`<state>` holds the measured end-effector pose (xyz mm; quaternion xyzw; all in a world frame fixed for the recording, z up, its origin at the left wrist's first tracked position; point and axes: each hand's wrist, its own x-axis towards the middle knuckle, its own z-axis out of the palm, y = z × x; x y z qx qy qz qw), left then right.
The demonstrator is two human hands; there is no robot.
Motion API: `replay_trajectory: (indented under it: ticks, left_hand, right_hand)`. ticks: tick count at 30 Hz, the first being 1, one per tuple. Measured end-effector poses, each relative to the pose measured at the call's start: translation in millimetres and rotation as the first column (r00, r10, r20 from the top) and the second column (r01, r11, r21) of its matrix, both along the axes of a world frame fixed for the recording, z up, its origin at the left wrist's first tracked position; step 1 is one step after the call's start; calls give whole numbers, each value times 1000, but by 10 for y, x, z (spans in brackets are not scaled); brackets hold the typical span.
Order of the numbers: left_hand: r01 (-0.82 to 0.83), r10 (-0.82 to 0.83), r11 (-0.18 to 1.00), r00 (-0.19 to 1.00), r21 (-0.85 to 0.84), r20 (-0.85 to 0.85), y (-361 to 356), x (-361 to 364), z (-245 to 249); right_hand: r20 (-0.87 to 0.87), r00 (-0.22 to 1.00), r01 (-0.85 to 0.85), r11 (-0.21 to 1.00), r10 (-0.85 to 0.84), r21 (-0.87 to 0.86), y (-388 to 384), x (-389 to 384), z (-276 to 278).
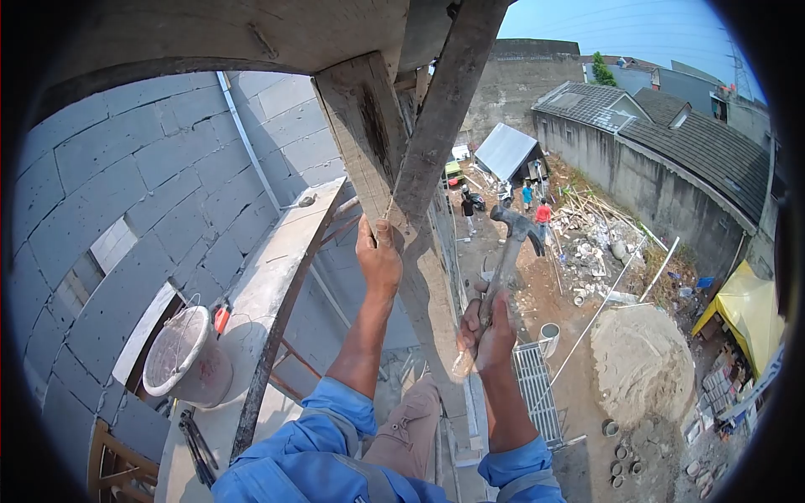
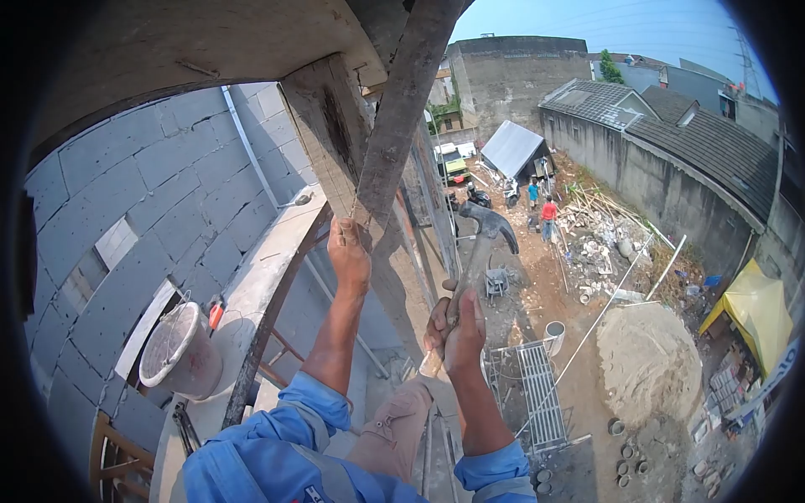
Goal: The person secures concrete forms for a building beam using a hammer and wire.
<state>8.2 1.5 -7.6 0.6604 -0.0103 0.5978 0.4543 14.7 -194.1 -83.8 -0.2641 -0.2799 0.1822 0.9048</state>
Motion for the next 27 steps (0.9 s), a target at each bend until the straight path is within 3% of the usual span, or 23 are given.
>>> replay_trajectory:
  ticks: [2, 3, 6, 8, 12, 14, 17, 18, 20, 22, 23, 24, 27]
  left_hand:
    - [-21, 22, 1000, 1000, 14, -11, 4, 6, 11]
    - [-36, 36, 999, 999, 0, -17, -10, 0, 13]
    - [-42, 41, 999, 999, -23, -36, -63, -28, 31]
    - [-34, 32, 999, 999, -35, -40, -42, -32, 28]
    - [-47, 45, 998, 997, -36, -68, 42, -12, -59]
    - [-14, 13, 999, 999, -43, -34, 86, 24, -68]
    - [-63, 60, 998, 993, -22, -98, 156, 24, -74]
    - [-73, 71, 997, 995, -29, -63, 127, 39, -65]
    - [-80, 79, 996, 996, -31, -34, 88, 18, -39]
    - [-79, 77, 996, 995, -50, -58, 37, -5, -32]
    - [-77, 74, 996, 996, -55, -59, 34, -6, -54]
    - [-74, 71, 995, 996, -62, -51, 43, -1, -60]
    - [-37, 32, 996, 998, -87, -53, 67, 53, -44]
  right_hand:
    - [-389, 905, -73, 965, 170, 253, 114, 59, 188]
    - [-453, 881, -24, 968, 138, 249, 206, 124, 353]
    - [-289, 943, -116, 977, 165, 177, 193, 188, 917]
    - [66, 978, -193, 978, 199, -78, 111, 173, 1139]
    - [64, 995, -70, 992, 77, -108, 28, 218, 1061]
    - [42, 999, 13, 999, -11, -43, -48, 348, 1118]
    - [-307, 939, 254, 914, -154, 316, -160, 623, 1403]
    - [-312, 937, 261, 909, -157, 324, -142, 692, 1551]
    - [-480, 860, 414, 789, -175, 454, -71, 717, 1821]
    - [58, 988, 140, 986, -145, 85, -124, 592, 1951]
    - [138, 990, 40, 999, -39, -7, -110, 567, 1965]
    - [222, 972, 97, 990, -74, -98, -135, 605, 1924]
    - [242, 959, 165, 984, -145, -62, -92, 614, 1718]
